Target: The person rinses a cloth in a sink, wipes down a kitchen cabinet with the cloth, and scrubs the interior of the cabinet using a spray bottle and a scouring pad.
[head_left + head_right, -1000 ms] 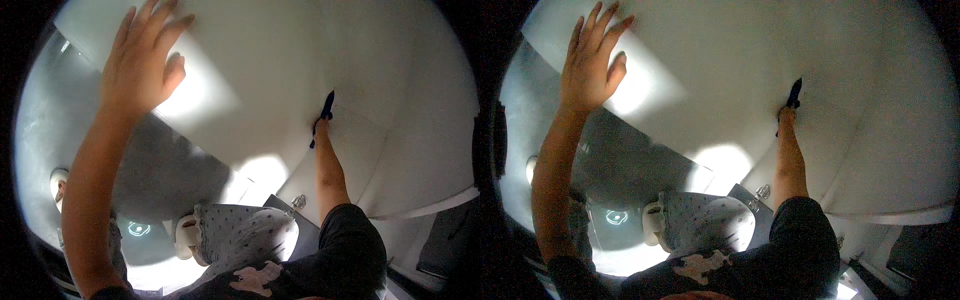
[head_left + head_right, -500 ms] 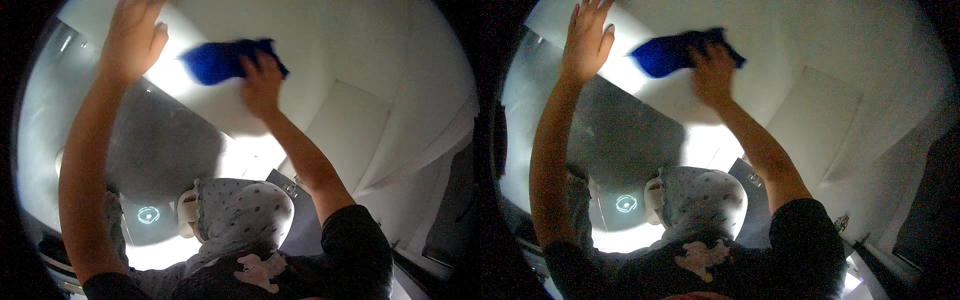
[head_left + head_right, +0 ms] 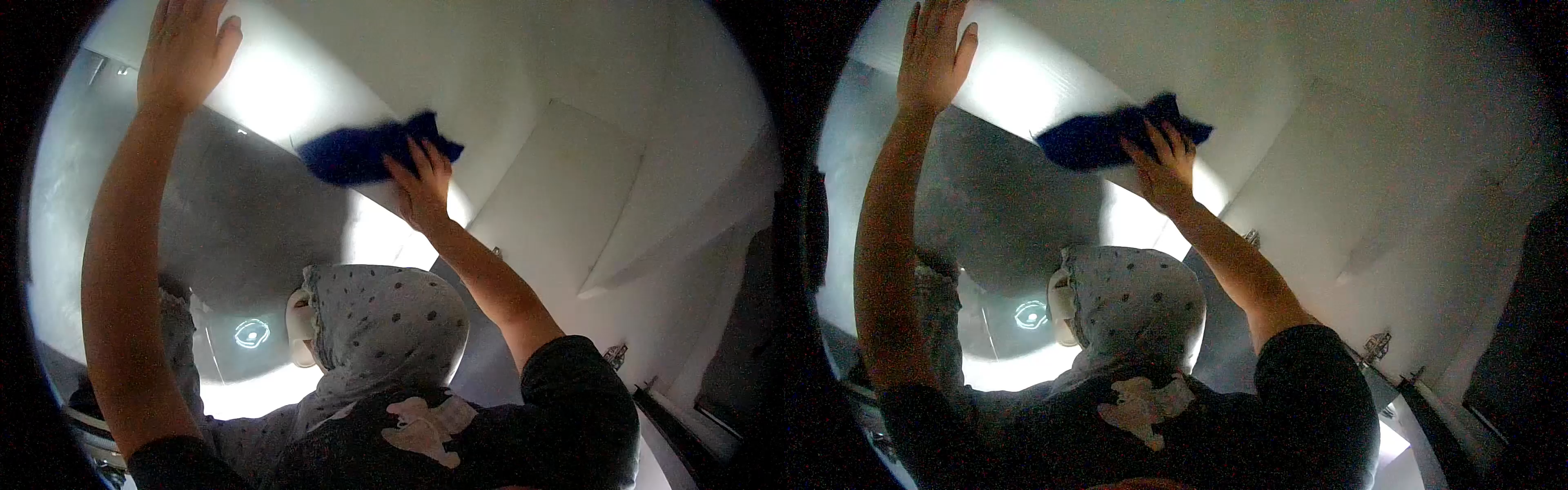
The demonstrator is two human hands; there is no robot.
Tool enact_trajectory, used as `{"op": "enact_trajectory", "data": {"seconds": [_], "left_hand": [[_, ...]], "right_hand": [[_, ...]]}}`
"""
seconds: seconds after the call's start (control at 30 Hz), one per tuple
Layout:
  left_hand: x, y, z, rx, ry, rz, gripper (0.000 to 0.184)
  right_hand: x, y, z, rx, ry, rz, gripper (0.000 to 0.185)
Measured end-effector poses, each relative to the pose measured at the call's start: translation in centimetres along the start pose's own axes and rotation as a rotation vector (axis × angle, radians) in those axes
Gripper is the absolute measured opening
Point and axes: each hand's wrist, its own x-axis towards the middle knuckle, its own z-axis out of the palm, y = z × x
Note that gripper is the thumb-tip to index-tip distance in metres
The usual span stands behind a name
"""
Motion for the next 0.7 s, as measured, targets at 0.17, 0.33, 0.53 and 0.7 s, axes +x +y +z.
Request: {"op": "enact_trajectory", "data": {"seconds": [0.17,0.33,0.53,0.7], "left_hand": [[0.2,0.0,-0.3,0.014,-0.037,-0.048,0.055],[0.0,-0.1,0.1,0.076,-0.012,-0.028,0.054],[-6.5,1.0,-5.0,-0.015,-0.148,0.019,0.056],[-11.4,0.5,-10.7,0.254,-0.602,0.228,0.065]], "right_hand": [[-11.4,8.4,3.0,0.113,0.182,0.296,0.043],[-9.4,17.1,6.1,0.429,0.241,1.138,0.051],[3.5,0.3,1.9,-0.093,0.210,0.382,0.046],[5.4,-2.4,-0.4,0.023,0.247,-0.044,0.048]]}}
